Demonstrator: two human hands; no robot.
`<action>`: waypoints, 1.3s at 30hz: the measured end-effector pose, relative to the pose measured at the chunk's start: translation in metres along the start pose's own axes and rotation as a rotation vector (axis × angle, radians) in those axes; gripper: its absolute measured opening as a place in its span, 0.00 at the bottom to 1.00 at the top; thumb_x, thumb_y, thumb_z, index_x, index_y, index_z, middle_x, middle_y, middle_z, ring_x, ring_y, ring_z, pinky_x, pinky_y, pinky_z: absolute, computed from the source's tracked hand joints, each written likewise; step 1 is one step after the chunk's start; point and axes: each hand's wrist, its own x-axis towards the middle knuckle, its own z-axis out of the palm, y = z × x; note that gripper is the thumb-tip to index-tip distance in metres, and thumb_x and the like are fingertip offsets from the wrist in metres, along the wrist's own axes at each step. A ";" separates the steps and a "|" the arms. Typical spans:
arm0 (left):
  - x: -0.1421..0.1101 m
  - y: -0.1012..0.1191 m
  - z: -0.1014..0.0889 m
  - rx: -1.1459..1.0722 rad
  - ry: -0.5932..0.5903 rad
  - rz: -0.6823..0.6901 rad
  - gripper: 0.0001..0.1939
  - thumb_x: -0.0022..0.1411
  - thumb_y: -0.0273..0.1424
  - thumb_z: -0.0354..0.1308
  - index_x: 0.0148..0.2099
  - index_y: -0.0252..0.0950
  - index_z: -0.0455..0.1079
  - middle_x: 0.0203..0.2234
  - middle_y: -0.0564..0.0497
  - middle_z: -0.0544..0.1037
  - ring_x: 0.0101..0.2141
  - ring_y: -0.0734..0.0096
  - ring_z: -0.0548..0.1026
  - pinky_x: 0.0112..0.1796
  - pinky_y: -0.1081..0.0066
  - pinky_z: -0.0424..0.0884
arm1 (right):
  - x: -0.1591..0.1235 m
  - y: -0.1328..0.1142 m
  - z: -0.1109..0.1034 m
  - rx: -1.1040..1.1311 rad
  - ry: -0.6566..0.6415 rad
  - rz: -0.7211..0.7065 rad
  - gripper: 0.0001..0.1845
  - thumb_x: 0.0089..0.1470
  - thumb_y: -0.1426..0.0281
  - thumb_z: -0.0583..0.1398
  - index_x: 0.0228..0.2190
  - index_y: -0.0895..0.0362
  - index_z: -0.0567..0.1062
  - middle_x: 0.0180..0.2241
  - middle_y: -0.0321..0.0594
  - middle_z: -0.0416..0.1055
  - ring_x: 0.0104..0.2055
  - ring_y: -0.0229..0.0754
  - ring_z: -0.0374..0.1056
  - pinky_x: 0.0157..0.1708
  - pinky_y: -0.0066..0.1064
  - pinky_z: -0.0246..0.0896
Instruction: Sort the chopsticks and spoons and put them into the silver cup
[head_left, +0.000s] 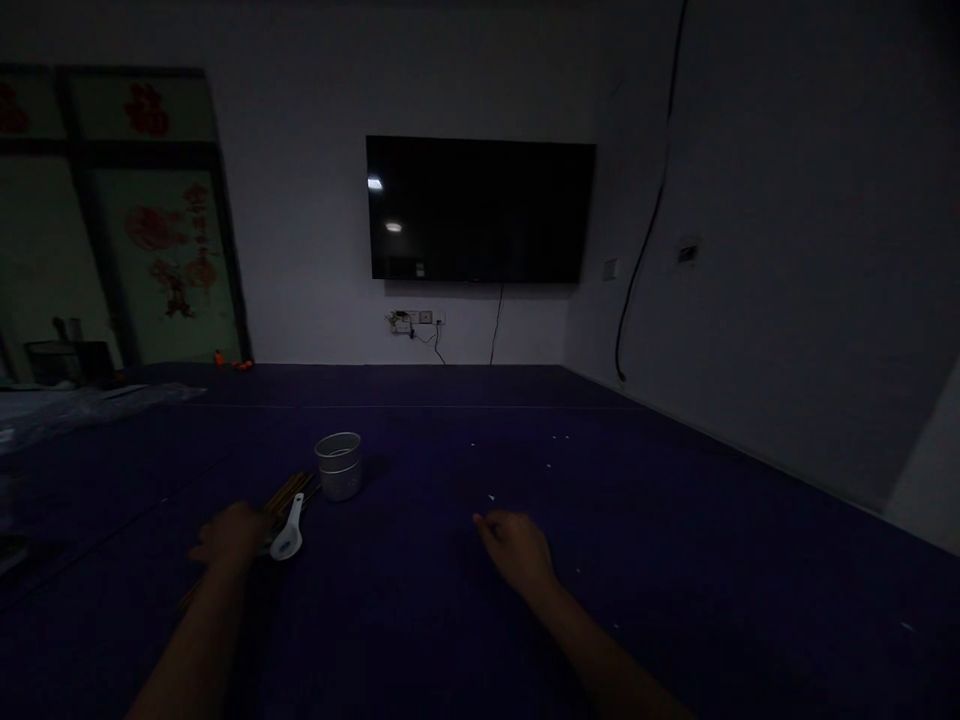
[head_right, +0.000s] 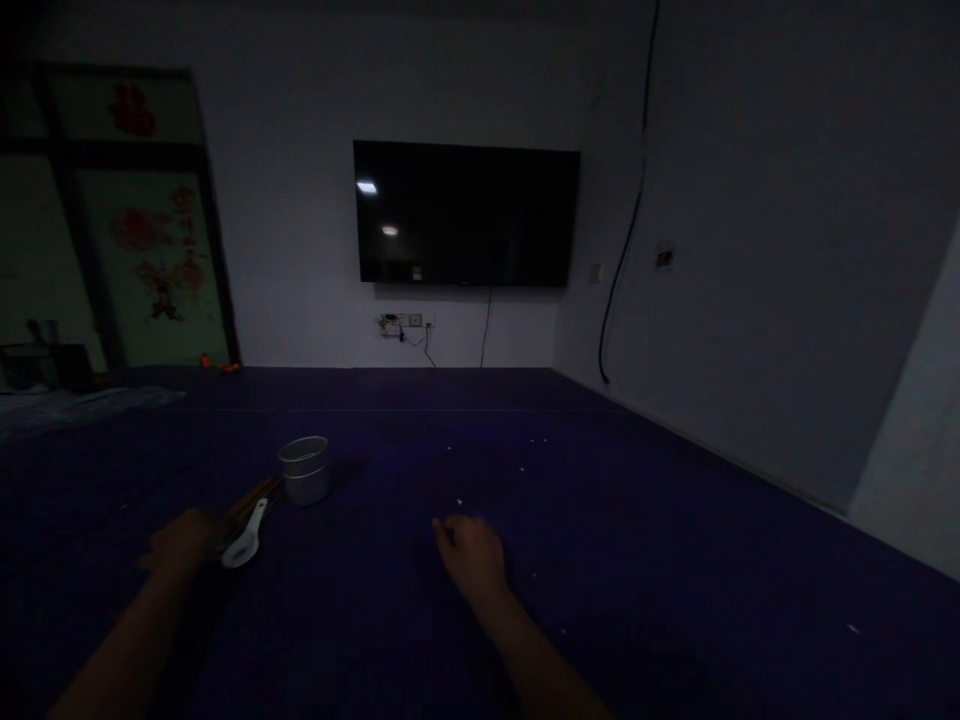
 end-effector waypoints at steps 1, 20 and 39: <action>-0.003 0.004 -0.003 0.070 -0.006 -0.098 0.19 0.38 0.47 0.60 0.22 0.36 0.64 0.30 0.40 0.76 0.42 0.34 0.71 0.28 0.48 0.68 | 0.000 0.000 0.000 0.000 -0.001 -0.001 0.23 0.61 0.59 0.50 0.23 0.53 0.77 0.23 0.39 0.76 0.25 0.39 0.70 0.22 0.26 0.47; -0.008 0.017 -0.009 -0.051 -0.085 -0.186 0.22 0.40 0.49 0.60 0.26 0.33 0.71 0.37 0.26 0.76 0.42 0.31 0.72 0.33 0.46 0.67 | 0.000 0.000 0.001 -0.015 0.023 -0.012 0.23 0.61 0.60 0.49 0.21 0.54 0.74 0.22 0.38 0.75 0.24 0.37 0.70 0.21 0.27 0.44; -0.019 0.028 -0.015 0.029 -0.108 -0.184 0.19 0.47 0.45 0.56 0.32 0.33 0.73 0.36 0.30 0.77 0.41 0.37 0.74 0.37 0.45 0.66 | 0.000 -0.002 -0.001 -0.014 0.021 -0.014 0.24 0.61 0.59 0.49 0.21 0.54 0.75 0.22 0.38 0.75 0.25 0.38 0.70 0.21 0.28 0.44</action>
